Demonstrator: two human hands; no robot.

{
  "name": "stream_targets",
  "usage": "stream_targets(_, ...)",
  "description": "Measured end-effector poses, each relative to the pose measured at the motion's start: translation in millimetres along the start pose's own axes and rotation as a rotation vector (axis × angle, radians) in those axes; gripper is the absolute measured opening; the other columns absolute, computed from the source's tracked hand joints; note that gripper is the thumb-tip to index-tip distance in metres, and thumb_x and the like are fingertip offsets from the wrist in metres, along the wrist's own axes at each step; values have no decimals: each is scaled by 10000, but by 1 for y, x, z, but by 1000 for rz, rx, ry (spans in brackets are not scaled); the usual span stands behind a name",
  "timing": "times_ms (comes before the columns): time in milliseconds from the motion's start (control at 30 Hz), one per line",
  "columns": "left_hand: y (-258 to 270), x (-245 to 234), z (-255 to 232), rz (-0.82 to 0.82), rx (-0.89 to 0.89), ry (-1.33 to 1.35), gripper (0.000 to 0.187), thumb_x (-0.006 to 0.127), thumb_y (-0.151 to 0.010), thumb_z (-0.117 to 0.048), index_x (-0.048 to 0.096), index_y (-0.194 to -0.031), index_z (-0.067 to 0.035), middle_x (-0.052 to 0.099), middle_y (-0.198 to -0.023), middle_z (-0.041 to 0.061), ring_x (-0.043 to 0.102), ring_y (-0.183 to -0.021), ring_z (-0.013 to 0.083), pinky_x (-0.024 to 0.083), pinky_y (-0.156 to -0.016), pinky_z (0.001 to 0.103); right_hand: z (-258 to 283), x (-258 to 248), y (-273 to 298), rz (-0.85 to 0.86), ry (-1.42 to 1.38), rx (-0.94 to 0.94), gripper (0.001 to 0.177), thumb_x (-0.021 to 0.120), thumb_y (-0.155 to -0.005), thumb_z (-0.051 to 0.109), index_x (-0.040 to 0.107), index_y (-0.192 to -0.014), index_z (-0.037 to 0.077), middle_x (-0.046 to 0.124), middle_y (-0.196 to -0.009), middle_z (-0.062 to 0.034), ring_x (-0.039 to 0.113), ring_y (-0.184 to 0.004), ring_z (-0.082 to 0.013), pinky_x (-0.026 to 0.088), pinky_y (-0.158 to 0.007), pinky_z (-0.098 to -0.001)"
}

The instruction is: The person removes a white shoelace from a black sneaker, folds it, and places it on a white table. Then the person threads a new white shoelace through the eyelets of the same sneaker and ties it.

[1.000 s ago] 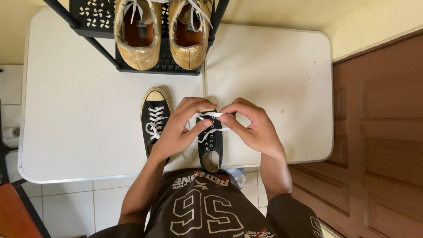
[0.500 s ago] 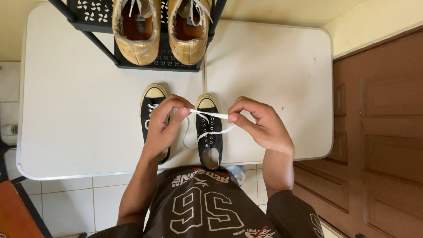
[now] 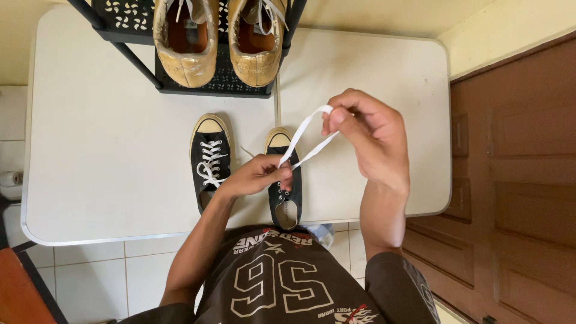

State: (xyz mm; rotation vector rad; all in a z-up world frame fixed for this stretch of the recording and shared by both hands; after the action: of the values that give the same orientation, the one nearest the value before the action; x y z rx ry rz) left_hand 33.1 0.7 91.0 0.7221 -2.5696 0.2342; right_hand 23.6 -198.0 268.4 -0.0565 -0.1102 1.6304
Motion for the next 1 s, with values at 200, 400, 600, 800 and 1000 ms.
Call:
stream_targets(200,12,-35,28,-326,-52,-146,359,550,-1092,-354,557,-838,-100,444,-693,-59,402,-632,56,353,-580,245,8,-29,2,-157,-164,-190,109,595,-1166,38,661,-1131,-42,632,-932,-86,579,-822,-134,542,-796,-384)
stream_targets(400,3,-46,33,-513,-48,-63,369,557,-1082,-354,557,-826,-88,431,-704,-69,338,-615,56,289,-554,259,13,-46,14,-335,-204,-376,164,594,-1230,100,631,-1121,-18,608,-898,-74,529,-754,-134,474,-704,-367)
stream_targets(600,-2,-61,48,-731,-140,-247,332,518,-1088,-289,613,-888,-40,482,-672,14,427,-616,91,371,-583,274,16,-44,22,-349,-212,-459,193,588,-1226,142,626,-1110,-7,602,-864,-71,541,-715,-132,482,-628,-361)
stream_targets(800,1,-61,50,-724,-309,-697,267,600,-1020,-275,712,-1111,-50,673,-853,135,614,-774,265,486,-719,372,14,-27,20,-307,-171,-415,160,611,-1188,100,639,-1108,-36,601,-879,-70,530,-708,-118,453,-573,-315)
stream_targets(1000,12,-33,-12,-677,-23,-1044,478,770,-833,-219,628,-1236,-7,597,-1280,219,573,-1176,395,469,-971,428,12,2,14,-75,12,-235,94,605,-1115,29,643,-1097,-55,635,-944,-80,553,-688,-97,444,-602,-260)
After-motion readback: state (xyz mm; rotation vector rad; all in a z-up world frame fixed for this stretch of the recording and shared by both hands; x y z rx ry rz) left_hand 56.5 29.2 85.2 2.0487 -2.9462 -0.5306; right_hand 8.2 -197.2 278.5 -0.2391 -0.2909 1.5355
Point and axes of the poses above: each hand's wrist, its own y-axis away from the middle knuckle, its own x-axis out of the palm, z = x × y, the point moved 2 cm from there along -y, towards the middle knuckle
